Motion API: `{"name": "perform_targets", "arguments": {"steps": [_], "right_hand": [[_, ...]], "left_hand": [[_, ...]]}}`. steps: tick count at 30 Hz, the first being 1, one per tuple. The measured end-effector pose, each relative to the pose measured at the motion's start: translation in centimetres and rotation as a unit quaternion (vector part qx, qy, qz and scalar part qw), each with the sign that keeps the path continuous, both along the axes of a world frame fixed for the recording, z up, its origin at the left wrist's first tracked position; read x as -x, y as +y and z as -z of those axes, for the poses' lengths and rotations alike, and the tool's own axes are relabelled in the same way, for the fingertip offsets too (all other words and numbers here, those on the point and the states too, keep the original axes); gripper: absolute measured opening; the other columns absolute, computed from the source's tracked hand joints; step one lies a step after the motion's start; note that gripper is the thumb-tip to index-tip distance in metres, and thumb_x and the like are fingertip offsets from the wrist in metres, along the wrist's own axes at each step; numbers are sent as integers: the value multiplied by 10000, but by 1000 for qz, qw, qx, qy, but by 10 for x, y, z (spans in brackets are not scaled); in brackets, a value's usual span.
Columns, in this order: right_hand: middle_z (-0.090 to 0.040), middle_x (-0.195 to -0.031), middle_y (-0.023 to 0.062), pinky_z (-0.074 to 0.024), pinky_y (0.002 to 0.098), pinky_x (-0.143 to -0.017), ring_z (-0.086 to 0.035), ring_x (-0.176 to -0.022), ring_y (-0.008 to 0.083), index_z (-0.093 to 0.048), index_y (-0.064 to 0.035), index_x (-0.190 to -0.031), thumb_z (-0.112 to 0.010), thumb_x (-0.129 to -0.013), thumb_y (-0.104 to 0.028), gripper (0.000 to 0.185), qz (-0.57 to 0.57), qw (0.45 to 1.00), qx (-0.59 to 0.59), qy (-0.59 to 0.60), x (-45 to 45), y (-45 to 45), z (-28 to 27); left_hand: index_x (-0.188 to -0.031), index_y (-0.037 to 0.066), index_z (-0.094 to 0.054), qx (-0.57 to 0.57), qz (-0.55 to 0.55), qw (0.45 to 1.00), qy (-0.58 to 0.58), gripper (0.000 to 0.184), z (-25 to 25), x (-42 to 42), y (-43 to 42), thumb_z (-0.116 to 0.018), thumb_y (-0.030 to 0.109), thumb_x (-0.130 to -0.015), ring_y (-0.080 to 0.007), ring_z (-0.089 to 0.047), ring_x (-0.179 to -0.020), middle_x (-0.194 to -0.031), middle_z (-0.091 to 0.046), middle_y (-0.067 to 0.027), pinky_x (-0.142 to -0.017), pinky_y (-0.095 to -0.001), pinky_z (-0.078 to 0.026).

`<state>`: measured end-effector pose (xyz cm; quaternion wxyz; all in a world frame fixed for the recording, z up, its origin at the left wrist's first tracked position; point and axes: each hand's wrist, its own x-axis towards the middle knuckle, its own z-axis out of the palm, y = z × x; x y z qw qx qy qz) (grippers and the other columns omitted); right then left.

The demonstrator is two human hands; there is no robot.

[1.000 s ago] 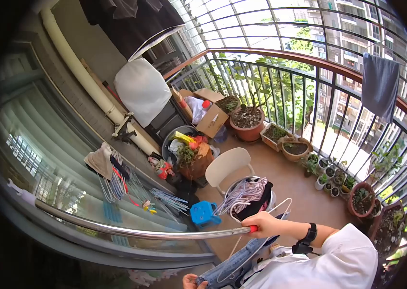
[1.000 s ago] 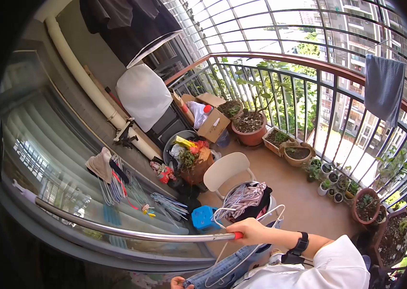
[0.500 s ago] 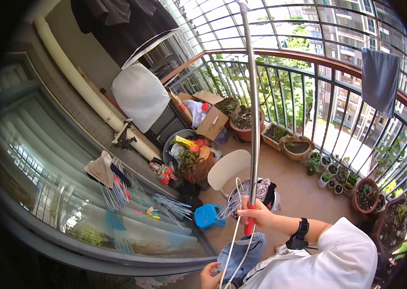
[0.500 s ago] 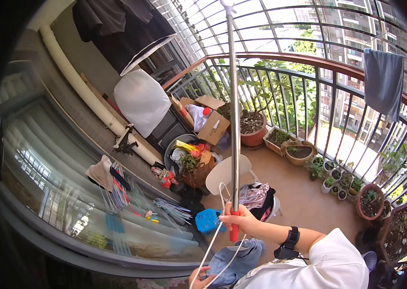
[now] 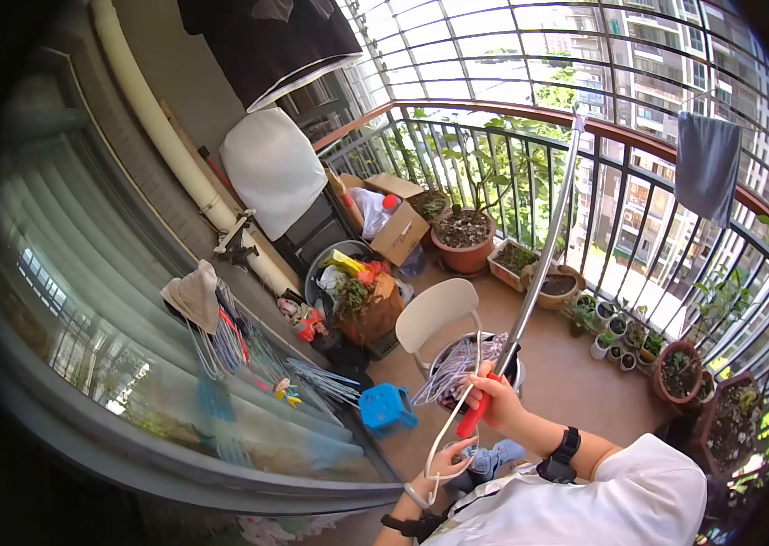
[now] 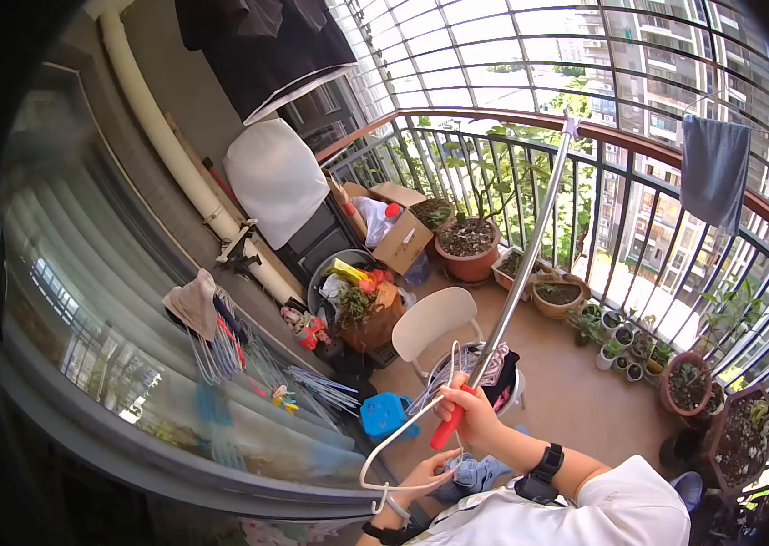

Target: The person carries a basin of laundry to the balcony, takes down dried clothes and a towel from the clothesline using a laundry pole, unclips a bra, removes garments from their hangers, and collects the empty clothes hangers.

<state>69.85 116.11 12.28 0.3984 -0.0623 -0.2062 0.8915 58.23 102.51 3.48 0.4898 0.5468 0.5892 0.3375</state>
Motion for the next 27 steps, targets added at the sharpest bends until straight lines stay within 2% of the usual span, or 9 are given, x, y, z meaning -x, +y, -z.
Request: {"name": "perform_targets", "arguments": {"steps": [4,5,8,9,10,12,19,26,27], "right_hand": [[-419,-588,24,-351,260,-510,-422,-520,138,-424,-125,-750,-509,-807,-50,127,-12,1000,3,-3,2,-2,-11],[-414,-587,24,-349,257,-504,-418,-520,138,-430,-130,-758,-505,-810,-51,120,-15,1000,5,3,2,-1,-9],[-403,-583,23,-347,250,-493,-409,-516,137,-440,-137,-770,-497,-814,-50,113,-12,1000,9,19,1,7,-10],[-397,-580,22,-346,246,-487,-403,-512,136,-444,-141,-774,-493,-816,-49,112,-10,999,27,29,1,8,-11],[-397,-580,22,-346,246,-487,-403,-512,136,-444,-141,-774,-493,-816,-49,112,-10,999,19,29,2,10,-11],[-392,-579,17,-345,245,-482,-395,-507,134,-445,-144,-775,-491,-819,-54,111,12,999,39,13,5,11,-11],[-393,-592,3,-357,255,-508,-407,-514,113,-434,-141,-764,-489,-814,-108,81,-8,996,76,42,19,-9,-16],[-410,-589,23,-367,239,-468,-410,-502,127,-440,-114,-761,-506,-798,-24,118,14,999,16,-32,3,22,-10],[-411,-587,24,-368,237,-464,-413,-502,124,-437,-109,-760,-510,-796,-25,117,30,998,-1,-56,-2,29,-11]], "left_hand": [[-1241,133,-452,-14,161,987,-26,422,-11,9,-1,-494,175,-824,-90,-433,-658,-795,-522,-28,-601,-243,-384],[-1229,92,-456,158,190,966,-71,418,-28,13,2,-511,199,-829,-108,-476,-753,-881,-559,-58,-671,-258,-404],[-1186,33,-482,64,177,963,-195,425,15,23,-17,-562,231,-818,-110,-510,-837,-975,-574,-67,-731,-250,-415],[-1109,-10,-529,27,157,983,-90,413,4,24,-22,-619,234,-788,-105,-535,-866,-985,-587,-53,-754,-234,-423],[-998,-13,-590,83,64,985,-139,330,11,21,-26,-651,210,-763,-99,-546,-820,-920,-608,-42,-734,-227,-428],[-895,-3,-620,-14,-14,993,-117,238,19,14,-31,-655,186,-754,-116,-555,-758,-815,-619,-55,-698,-235,-439],[-806,10,-628,-145,-134,971,133,221,10,9,-31,-652,217,-733,-199,-581,-599,-709,-615,-104,-562,-288,-443],[-777,4,-619,-24,-243,966,79,206,-5,72,-115,-668,198,-729,-122,-547,-645,-701,-607,-67,-604,-247,-424],[-810,9,-600,-25,-281,959,-13,163,-29,72,-134,-652,144,-735,-77,-483,-573,-672,-556,-22,-519,-223,-386]]}}
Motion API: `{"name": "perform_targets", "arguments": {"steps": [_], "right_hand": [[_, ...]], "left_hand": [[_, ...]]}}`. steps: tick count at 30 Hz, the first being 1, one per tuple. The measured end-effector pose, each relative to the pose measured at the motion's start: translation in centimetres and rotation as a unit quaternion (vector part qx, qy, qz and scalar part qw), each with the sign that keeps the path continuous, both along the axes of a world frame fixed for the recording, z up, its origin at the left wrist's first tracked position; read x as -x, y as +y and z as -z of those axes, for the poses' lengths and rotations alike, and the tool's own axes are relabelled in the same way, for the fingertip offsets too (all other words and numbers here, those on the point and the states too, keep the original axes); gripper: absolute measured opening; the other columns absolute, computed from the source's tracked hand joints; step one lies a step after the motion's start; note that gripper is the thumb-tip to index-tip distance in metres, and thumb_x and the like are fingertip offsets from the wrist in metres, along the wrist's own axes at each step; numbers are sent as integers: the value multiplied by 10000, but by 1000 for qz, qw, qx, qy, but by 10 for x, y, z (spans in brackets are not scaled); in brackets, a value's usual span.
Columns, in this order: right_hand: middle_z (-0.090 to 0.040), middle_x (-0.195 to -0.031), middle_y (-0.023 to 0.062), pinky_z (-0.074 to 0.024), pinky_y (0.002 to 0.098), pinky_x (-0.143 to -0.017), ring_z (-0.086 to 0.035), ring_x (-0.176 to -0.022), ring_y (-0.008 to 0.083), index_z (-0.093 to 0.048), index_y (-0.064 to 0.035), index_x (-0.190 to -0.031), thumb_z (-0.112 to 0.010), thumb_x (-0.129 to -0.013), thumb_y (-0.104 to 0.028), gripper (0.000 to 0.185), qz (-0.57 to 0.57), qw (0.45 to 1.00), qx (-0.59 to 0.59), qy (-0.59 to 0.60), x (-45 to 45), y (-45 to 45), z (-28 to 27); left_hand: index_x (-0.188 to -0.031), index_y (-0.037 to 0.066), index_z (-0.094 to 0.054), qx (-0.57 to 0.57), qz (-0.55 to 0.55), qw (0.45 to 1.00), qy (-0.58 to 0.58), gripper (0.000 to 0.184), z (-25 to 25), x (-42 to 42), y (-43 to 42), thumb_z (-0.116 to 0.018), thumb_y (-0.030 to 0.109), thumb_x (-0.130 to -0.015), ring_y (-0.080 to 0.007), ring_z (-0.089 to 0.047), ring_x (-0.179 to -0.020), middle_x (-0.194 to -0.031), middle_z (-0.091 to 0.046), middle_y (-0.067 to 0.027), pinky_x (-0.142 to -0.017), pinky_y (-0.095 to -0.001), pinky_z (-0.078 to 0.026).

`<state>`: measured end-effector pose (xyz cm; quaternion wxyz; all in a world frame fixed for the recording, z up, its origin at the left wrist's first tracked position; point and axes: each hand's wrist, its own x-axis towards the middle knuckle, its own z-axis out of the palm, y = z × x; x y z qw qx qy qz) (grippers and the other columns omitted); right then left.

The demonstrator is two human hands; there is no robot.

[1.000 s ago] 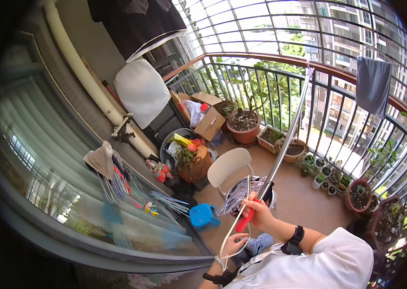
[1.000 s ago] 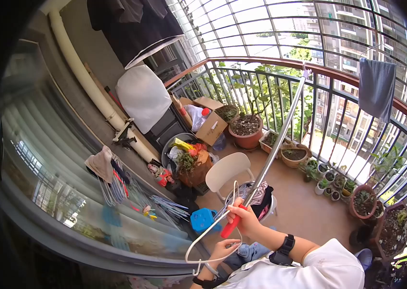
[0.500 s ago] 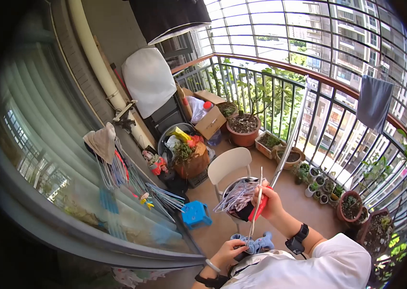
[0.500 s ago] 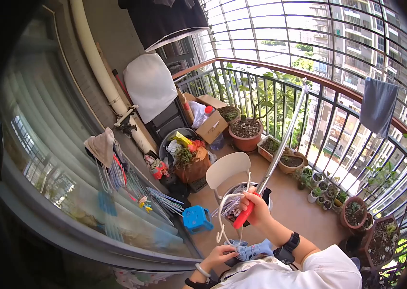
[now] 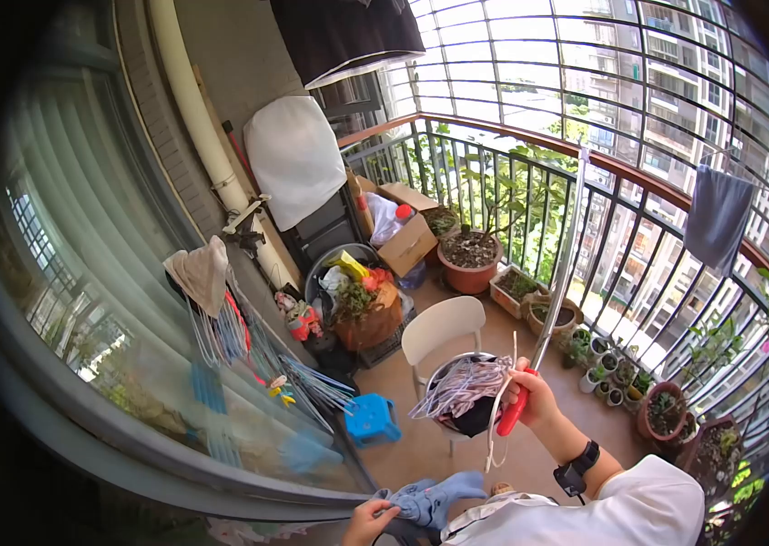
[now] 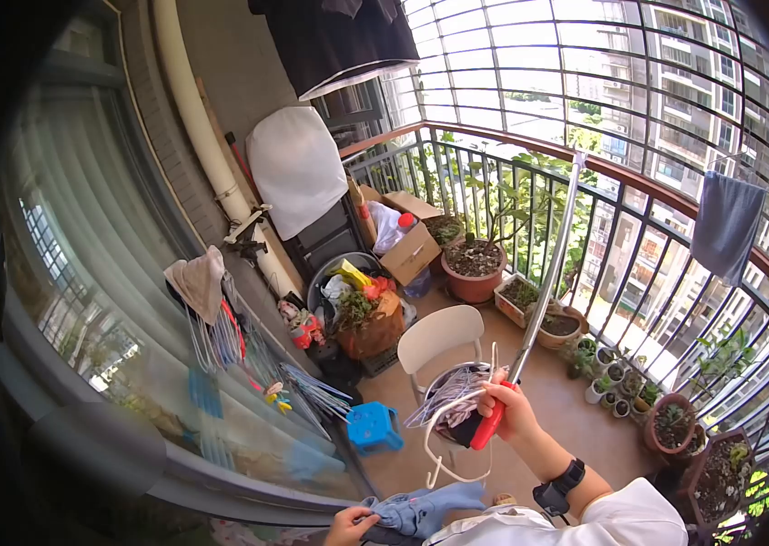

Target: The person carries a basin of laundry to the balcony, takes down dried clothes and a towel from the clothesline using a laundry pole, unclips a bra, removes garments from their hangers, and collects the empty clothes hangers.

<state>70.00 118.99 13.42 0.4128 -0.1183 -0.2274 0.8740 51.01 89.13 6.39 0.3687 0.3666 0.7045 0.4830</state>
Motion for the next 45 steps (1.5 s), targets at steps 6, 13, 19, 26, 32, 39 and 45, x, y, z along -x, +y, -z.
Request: {"name": "perform_targets", "arguments": {"steps": [6,13,19,26,32,39,45], "right_hand": [[-413,-549,16,-355,220,-432,-424,-449,118,-398,-100,-729,-513,-787,-38,143,100,976,-103,-162,-20,24,-3],[-392,-604,-7,-345,179,-455,-392,-515,70,-435,-108,-815,-496,-846,-85,73,176,956,-141,-187,-25,66,37],[-390,-611,-11,-344,193,-470,-363,-516,62,-443,-98,-865,-476,-861,-88,35,152,971,-119,-143,-20,69,31],[-381,-627,-11,-336,186,-463,-346,-517,63,-437,-94,-873,-464,-856,-72,39,164,965,-106,-173,-37,31,47],[-390,-614,-7,-341,183,-434,-363,-497,66,-439,-105,-873,-478,-844,-57,68,215,949,-79,-217,-53,-31,40],[-395,-616,-3,-352,181,-439,-379,-495,68,-449,-97,-852,-487,-847,-66,49,242,936,-85,-240,-72,-63,31],[-431,-654,-6,-358,172,-481,-400,-544,54,-486,-88,-837,-534,-828,-62,55,281,902,-163,-286,-86,-43,46]], "left_hand": [[-851,17,-590,-3,-294,956,-9,115,-94,-12,-136,-621,93,-770,-34,-419,-548,-683,-523,41,-507,-168,-349],[-834,-10,-574,-100,-624,763,139,116,-137,-12,-259,-607,90,-785,-52,-447,-717,-776,-537,10,-653,-182,-357],[-817,-11,-570,-58,-617,749,234,169,-185,73,-297,-614,150,-791,-49,-428,-710,-748,-524,17,-648,-193,-348],[-785,5,-581,-201,-670,649,300,239,-251,270,-356,-622,240,-797,-57,-396,-656,-686,-469,34,-600,-216,-332],[-890,-15,-591,-315,-603,535,501,270,-285,455,-345,-590,245,-814,-151,-514,-745,-821,-584,-82,-674,-266,-407],[-964,-7,-575,242,-487,756,365,318,-151,508,-353,-581,264,-799,-185,-535,-817,-903,-585,-129,-721,-296,-423],[-1027,-1,-562,385,-223,886,133,371,-30,400,-353,-573,281,-786,-214,-554,-879,-974,-586,-169,-761,-322,-437]]}}
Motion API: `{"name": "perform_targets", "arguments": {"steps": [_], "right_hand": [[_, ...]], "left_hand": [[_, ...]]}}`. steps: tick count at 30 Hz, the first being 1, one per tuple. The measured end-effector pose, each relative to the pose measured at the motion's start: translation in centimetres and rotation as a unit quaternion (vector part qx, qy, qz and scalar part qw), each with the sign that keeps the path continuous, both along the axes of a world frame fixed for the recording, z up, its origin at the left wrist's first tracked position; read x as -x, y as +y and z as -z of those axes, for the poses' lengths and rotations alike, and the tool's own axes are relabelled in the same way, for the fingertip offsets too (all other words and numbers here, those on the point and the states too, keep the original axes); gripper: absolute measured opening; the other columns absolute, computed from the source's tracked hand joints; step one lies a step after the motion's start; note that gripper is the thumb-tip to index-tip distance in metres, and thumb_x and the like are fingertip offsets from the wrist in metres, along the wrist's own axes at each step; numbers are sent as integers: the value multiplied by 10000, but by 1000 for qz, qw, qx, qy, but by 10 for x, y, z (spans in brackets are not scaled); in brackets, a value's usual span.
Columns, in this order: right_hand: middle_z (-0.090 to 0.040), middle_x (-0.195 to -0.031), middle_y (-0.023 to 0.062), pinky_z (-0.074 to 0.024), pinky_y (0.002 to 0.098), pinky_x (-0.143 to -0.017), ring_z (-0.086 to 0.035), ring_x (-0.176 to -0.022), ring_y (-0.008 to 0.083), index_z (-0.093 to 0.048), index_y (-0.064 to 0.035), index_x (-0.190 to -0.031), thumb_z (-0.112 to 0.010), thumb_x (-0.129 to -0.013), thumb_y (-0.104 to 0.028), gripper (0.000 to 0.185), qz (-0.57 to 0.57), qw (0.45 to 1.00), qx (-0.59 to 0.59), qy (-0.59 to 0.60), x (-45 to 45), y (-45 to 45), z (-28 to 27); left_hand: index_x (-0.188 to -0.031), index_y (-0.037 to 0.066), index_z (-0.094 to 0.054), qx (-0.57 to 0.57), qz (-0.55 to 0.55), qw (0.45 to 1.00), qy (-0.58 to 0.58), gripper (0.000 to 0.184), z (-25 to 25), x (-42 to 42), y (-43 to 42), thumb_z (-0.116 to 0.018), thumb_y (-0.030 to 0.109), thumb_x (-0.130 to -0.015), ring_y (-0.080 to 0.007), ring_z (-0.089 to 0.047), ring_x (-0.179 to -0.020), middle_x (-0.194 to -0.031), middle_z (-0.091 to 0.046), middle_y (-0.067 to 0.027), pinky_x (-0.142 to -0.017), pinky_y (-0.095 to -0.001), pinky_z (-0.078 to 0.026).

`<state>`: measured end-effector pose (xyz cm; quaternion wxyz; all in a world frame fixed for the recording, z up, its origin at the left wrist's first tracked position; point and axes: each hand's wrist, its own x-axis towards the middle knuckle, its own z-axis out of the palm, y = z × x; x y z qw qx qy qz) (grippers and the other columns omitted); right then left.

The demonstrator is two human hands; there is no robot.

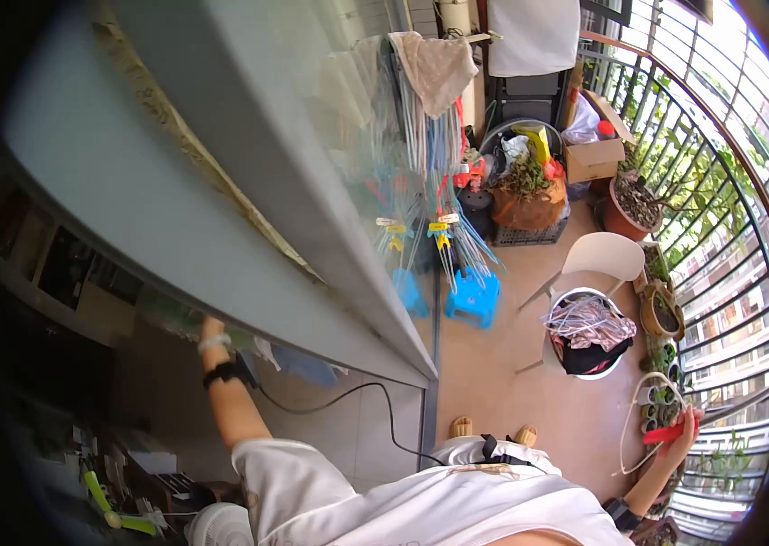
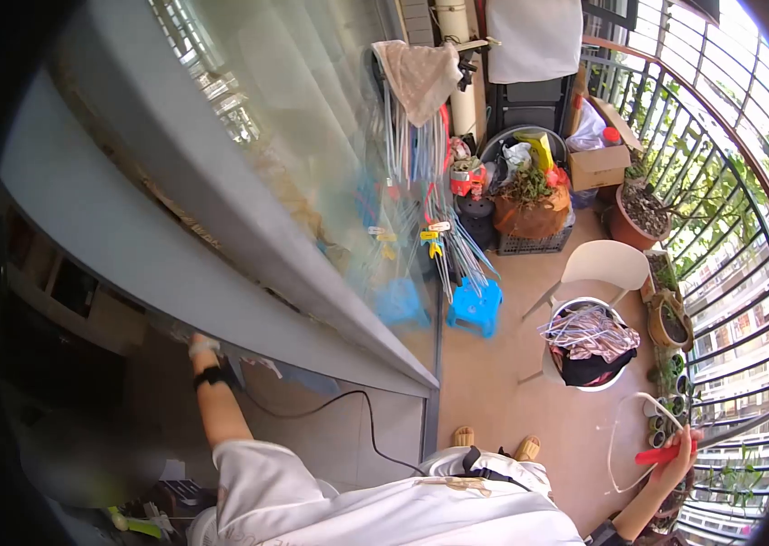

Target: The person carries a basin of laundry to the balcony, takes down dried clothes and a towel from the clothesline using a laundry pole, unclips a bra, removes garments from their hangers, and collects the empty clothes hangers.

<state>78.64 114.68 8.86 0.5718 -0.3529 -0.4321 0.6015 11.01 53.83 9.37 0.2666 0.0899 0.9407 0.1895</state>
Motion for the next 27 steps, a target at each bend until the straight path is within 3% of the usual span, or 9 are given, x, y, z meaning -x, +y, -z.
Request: {"name": "perform_targets", "arguments": {"steps": [5,7,10,13,17,18,20,25,27], "right_hand": [[-500,-697,8,-411,221,-472,-480,-554,87,-503,-97,-891,-595,-783,-50,150,83,995,27,-38,33,9,-9],[-502,-693,2,-416,229,-491,-483,-562,91,-511,-95,-872,-606,-775,-57,141,73,997,17,-35,53,4,-22],[-489,-661,22,-428,240,-512,-489,-561,103,-441,-73,-721,-559,-787,-20,145,-37,993,-75,-87,64,9,-26],[-490,-607,51,-418,239,-502,-501,-533,123,-398,-58,-679,-529,-787,34,193,-131,984,-96,-79,74,6,-24],[-512,-598,49,-411,232,-491,-521,-545,115,-404,-45,-646,-565,-767,52,224,-220,964,-111,-99,77,-1,-10],[-512,-598,49,-411,232,-491,-521,-545,115,-404,-45,-646,-565,-767,52,224,-213,966,-114,-91,77,-3,-9],[-516,-606,38,-399,224,-483,-505,-545,94,-400,-46,-621,-581,-768,33,246,-258,955,-116,-90,73,-5,-5],[-554,-623,26,-412,216,-537,-518,-581,82,-426,-33,-609,-616,-759,-6,245,-248,954,-127,-109,55,27,4],[-602,-860,94,-430,256,-682,-560,-788,133,-494,-29,-643,-643,-736,-28,176,-278,939,-148,-138,30,29,11]], "left_hand": [[-1178,-44,-420,64,48,996,-45,608,51,-187,2,-594,372,-771,-283,-518,-1020,-1145,-498,-210,-853,-340,-416],[-1008,-35,-537,145,94,976,-133,421,36,-244,39,-586,316,-781,-264,-580,-863,-936,-601,-166,-774,-339,-455],[-991,-17,-546,-137,63,968,-199,296,12,-321,95,-617,175,-777,-183,-589,-854,-913,-610,-122,-748,-290,-469],[-1108,5,-490,-360,210,883,-215,323,-43,-364,204,-569,98,-809,-215,-514,-1060,-1087,-549,-137,-904,-308,-386],[-1217,18,-373,-607,160,769,-123,453,-75,-402,334,-555,158,-827,-194,-510,-1046,-1164,-489,-149,-907,-297,-369],[-1217,18,-373,-606,171,768,-118,453,-76,-405,354,-555,158,-827,-194,-510,-1046,-1164,-489,-149,-907,-297,-369],[-1177,17,-427,-380,387,839,-41,384,-77,-408,388,-527,183,-846,-165,-568,-877,-1019,-564,-127,-774,-270,-431],[-1046,13,-558,-293,407,845,-184,239,-77,-434,454,-472,157,-877,-51,-462,-580,-655,-524,5,-537,-201,-391],[-958,19,-593,-316,343,860,-208,219,-48,-455,453,-464,181,-887,-32,-431,-554,-665,-515,34,-506,-183,-368]]}}
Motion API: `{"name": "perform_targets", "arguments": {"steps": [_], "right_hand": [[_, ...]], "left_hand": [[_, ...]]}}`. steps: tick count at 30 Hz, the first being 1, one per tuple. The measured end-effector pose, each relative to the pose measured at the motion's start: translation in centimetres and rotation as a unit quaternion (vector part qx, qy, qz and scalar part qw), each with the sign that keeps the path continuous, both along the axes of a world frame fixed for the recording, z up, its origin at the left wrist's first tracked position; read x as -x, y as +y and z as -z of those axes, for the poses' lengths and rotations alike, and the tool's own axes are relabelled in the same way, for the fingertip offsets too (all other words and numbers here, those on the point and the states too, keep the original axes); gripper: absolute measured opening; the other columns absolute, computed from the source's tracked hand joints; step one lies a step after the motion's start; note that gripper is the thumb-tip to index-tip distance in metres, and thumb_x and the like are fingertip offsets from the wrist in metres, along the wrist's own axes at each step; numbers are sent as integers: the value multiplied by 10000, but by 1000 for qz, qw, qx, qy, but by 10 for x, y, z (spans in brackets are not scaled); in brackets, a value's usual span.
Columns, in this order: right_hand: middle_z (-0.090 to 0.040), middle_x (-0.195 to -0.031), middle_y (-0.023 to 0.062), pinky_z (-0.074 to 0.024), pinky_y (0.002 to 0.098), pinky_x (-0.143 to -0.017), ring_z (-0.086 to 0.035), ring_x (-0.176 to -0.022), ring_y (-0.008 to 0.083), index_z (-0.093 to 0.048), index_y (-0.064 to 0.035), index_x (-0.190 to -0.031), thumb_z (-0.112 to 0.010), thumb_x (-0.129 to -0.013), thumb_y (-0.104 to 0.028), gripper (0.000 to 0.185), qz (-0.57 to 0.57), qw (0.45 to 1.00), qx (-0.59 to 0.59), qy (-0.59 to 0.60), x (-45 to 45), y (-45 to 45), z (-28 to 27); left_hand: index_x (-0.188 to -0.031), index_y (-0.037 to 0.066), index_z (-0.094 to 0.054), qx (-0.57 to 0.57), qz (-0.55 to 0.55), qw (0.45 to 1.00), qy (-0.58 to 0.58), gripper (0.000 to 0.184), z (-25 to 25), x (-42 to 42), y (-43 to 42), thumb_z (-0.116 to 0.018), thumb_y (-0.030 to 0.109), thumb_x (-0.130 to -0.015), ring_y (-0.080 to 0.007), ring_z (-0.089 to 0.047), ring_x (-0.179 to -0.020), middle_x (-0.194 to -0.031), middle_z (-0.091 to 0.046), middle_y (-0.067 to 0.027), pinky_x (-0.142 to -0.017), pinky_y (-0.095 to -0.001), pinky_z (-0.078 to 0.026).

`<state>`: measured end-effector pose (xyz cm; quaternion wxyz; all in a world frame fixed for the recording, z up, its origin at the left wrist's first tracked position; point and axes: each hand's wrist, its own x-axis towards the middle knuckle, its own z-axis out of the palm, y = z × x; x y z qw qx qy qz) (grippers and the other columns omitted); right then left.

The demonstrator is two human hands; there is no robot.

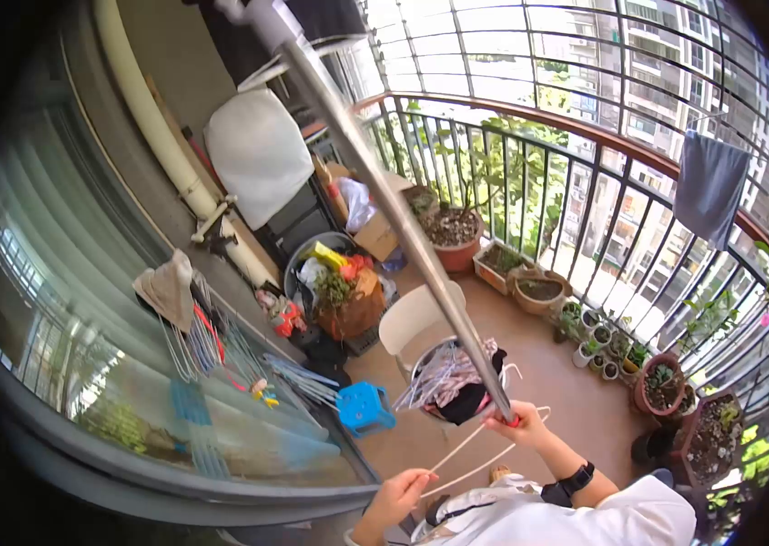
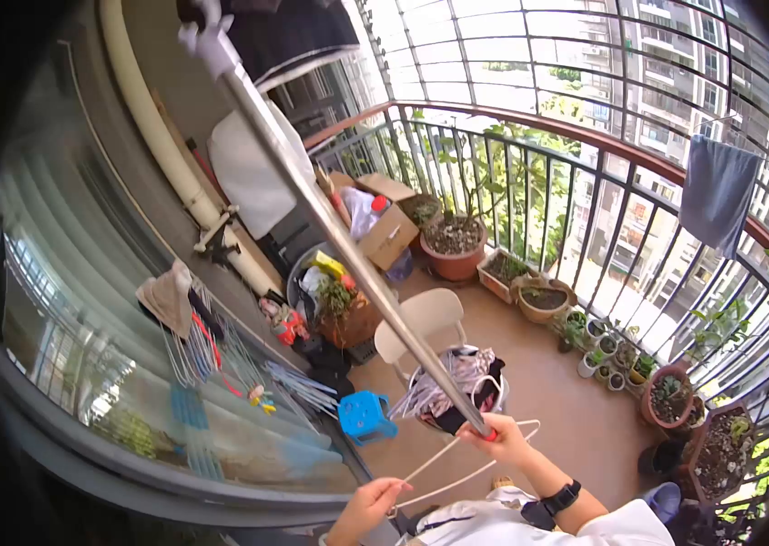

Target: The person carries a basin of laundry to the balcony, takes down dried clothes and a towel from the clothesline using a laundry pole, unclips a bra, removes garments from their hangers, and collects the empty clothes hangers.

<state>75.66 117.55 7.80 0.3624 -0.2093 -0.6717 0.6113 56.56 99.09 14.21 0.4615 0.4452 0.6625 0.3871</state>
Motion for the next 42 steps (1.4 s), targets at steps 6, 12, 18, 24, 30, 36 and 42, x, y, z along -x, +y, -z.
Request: {"name": "perform_targets", "arguments": {"steps": [6,12,18,24,30,36,42], "right_hand": [[-360,-1282,158,-359,358,-858,-402,-1126,264,-589,-55,-703,-712,-666,-117,142,47,975,-217,-8,-37,39,-5],[-452,-1143,135,-398,342,-793,-486,-951,220,-573,-45,-694,-679,-667,-68,112,131,980,-143,-49,-88,72,0],[-508,-1021,116,-426,304,-727,-514,-875,183,-554,-23,-716,-649,-678,-24,102,238,963,-83,-100,-136,77,10],[-517,-998,92,-417,245,-675,-513,-764,115,-550,-23,-744,-613,-728,-10,66,366,923,-27,-117,-155,61,17],[-527,-989,62,-373,181,-632,-461,-699,43,-534,-24,-762,-586,-763,9,62,455,882,67,-99,-132,48,3],[-542,-929,86,-382,227,-688,-494,-720,87,-541,-26,-768,-562,-791,-51,40,464,881,47,-80,-102,57,-4],[-551,-889,90,-392,243,-676,-507,-715,112,-545,-14,-801,-533,-808,-64,52,428,900,78,-33,-49,76,-27]], "left_hand": [[-943,32,-567,-24,-118,992,-40,201,21,8,34,-514,202,-849,-90,-481,-599,-696,-523,-15,-544,-219,-392],[-888,39,-566,-96,-171,969,154,153,24,35,88,-474,161,-875,-29,-383,-491,-561,-434,33,-438,-195,-310],[-871,38,-527,-105,-156,893,408,172,113,91,167,-452,193,-867,-355,-567,-663,-730,-590,-156,-554,-405,-429],[-805,78,-477,14,-11,862,506,105,197,110,224,-421,157,-845,-346,-578,-599,-625,-574,-185,-510,-460,-445],[-797,86,-486,-19,80,870,486,43,261,116,244,-459,106,-769,-337,-591,-635,-635,-583,-149,-533,-438,-465],[-807,80,-522,24,203,869,451,85,301,131,241,-459,130,-777,-294,-575,-811,-793,-594,-115,-671,-407,-467],[-852,79,-562,65,239,881,402,166,316,140,242,-486,217,-800,-309,-569,-827,-858,-597,-130,-729,-430,-449]]}}
